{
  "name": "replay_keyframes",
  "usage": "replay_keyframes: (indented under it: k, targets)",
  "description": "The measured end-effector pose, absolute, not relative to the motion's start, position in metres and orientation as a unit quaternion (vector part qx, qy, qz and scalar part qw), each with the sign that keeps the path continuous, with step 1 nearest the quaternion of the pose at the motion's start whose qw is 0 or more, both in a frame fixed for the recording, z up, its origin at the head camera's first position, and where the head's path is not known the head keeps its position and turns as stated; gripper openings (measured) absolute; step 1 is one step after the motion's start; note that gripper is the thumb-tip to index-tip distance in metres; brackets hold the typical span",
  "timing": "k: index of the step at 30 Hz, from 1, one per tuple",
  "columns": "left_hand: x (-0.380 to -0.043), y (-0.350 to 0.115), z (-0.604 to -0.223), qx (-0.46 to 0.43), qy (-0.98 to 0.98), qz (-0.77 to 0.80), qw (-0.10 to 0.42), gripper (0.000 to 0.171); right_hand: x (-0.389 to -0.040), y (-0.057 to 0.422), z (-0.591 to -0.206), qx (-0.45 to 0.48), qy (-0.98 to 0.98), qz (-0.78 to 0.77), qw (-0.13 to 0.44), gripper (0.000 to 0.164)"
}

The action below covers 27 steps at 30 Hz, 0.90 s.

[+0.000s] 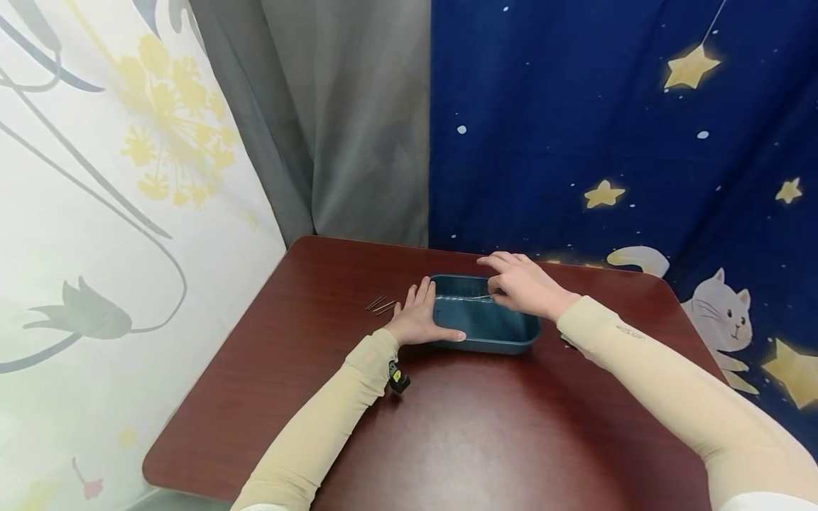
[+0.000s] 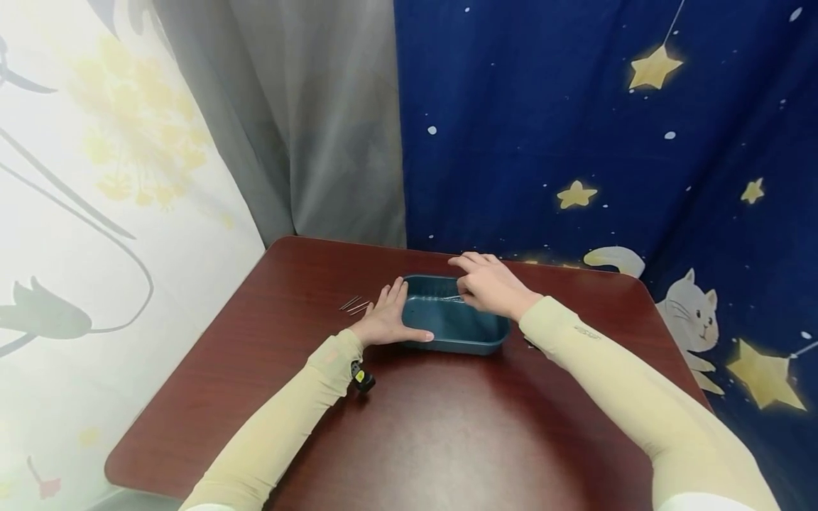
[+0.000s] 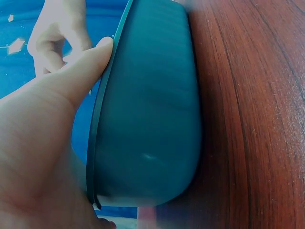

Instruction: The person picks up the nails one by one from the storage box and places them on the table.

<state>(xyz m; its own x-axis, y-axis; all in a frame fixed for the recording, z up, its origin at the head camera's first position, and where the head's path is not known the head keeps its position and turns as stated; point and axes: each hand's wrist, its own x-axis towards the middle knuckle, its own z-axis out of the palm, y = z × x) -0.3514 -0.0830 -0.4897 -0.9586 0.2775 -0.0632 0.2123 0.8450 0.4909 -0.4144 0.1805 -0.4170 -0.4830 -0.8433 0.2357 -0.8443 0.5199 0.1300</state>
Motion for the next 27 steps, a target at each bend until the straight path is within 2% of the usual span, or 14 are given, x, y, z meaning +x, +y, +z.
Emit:
replay_keyframes:
  k: [13, 27]
  targets:
    - [-0.35, -0.083, -0.488, 0.128, 0.956, 0.254, 0.069, 0.141, -0.395, 0.212, -0.413, 0.466, -0.874, 0.004, 0.134, 0.007]
    - [-0.35, -0.085, -0.487, 0.135, 0.955, 0.255, 0.07, 0.141, -0.382, 0.252, -0.42, 0.397, -0.908, 0.051, 0.122, 0.009]
